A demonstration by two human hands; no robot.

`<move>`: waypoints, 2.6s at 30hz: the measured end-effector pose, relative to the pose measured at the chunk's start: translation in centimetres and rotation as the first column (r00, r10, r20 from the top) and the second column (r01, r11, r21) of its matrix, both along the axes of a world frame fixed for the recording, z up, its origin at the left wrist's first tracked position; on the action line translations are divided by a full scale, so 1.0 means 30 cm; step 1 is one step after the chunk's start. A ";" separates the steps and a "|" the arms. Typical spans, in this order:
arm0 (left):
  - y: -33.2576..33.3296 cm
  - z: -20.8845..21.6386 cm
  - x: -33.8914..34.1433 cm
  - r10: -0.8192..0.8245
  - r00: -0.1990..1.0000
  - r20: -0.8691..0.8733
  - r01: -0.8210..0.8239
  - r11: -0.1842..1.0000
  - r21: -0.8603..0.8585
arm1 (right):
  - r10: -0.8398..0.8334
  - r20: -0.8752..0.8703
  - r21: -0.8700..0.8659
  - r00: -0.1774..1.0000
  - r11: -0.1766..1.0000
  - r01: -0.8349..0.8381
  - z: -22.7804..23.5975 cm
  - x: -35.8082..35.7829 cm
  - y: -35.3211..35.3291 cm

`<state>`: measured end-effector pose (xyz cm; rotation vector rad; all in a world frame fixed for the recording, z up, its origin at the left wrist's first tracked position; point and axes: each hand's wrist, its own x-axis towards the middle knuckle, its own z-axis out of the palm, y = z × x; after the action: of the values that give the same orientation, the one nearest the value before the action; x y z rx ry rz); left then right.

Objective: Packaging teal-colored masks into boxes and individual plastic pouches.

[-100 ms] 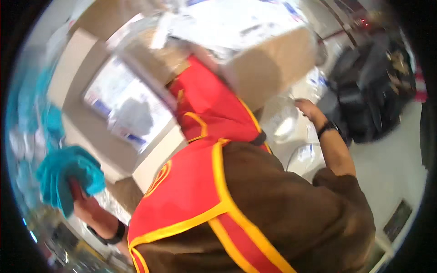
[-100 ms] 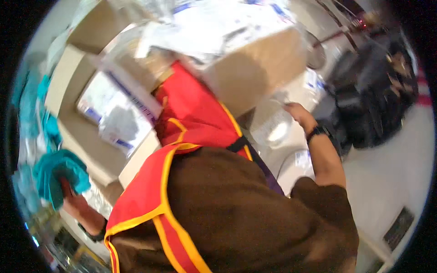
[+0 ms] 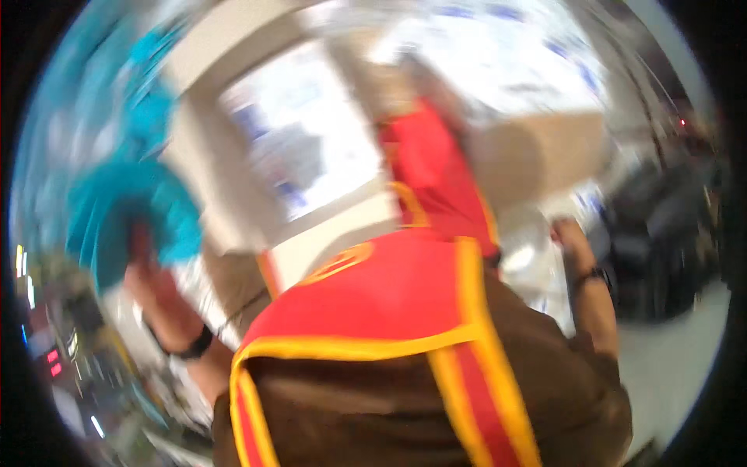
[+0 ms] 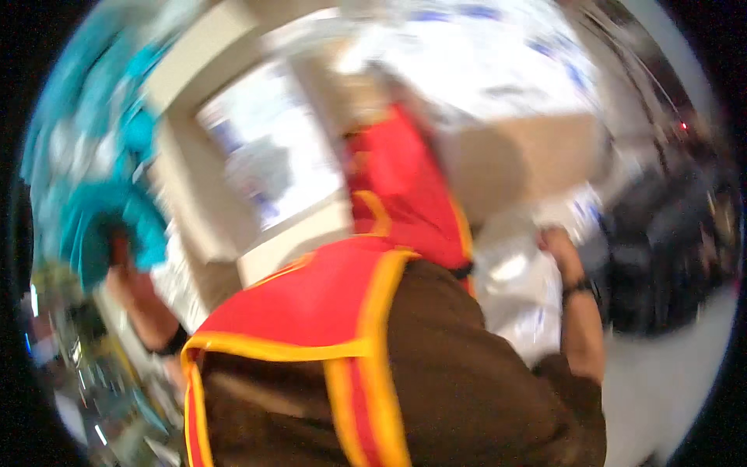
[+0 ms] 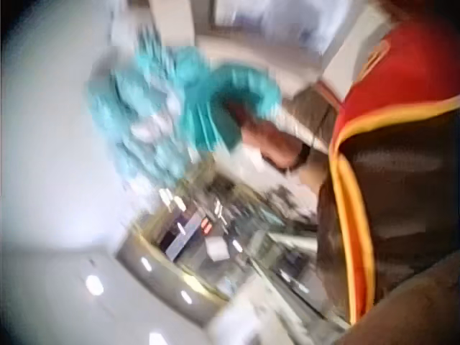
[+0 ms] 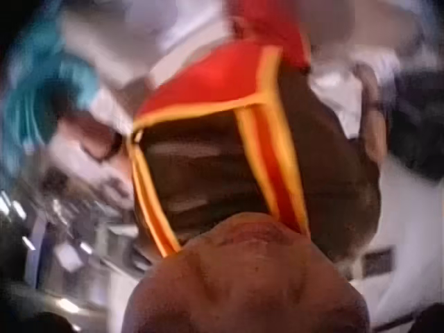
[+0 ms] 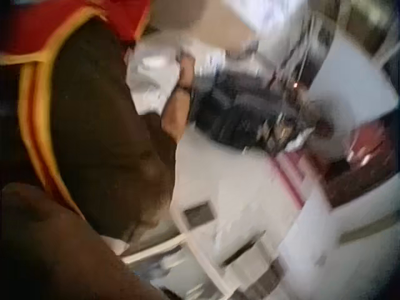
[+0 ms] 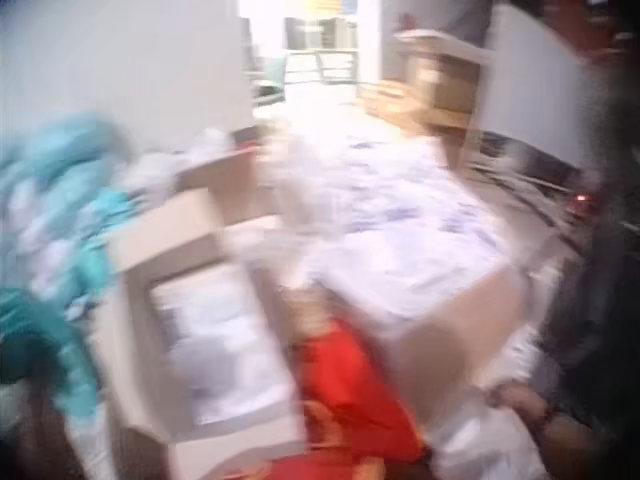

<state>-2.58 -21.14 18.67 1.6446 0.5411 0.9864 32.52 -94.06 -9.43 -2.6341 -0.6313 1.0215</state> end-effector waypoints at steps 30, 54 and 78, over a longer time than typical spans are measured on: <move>-0.399 0.452 0.208 -0.122 0.983 0.140 0.115 0.992 0.057 | 0.937 0.108 0.734 -0.331 -0.300 -0.609 0.433 -1.063 2.027; -0.527 0.554 0.500 -0.189 0.975 0.114 0.197 0.979 -0.056 | 0.947 -0.084 0.775 -0.309 -0.133 -0.618 0.486 -0.922 1.950; -0.499 0.639 0.742 -0.328 0.943 -0.046 0.332 0.932 0.146 | 0.850 -0.527 0.836 -0.006 0.517 -0.187 0.608 -0.808 1.976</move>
<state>19.69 -36.10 37.83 1.8114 0.1939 0.7751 8.27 -34.79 8.81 -0.6728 -1.3915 1.9491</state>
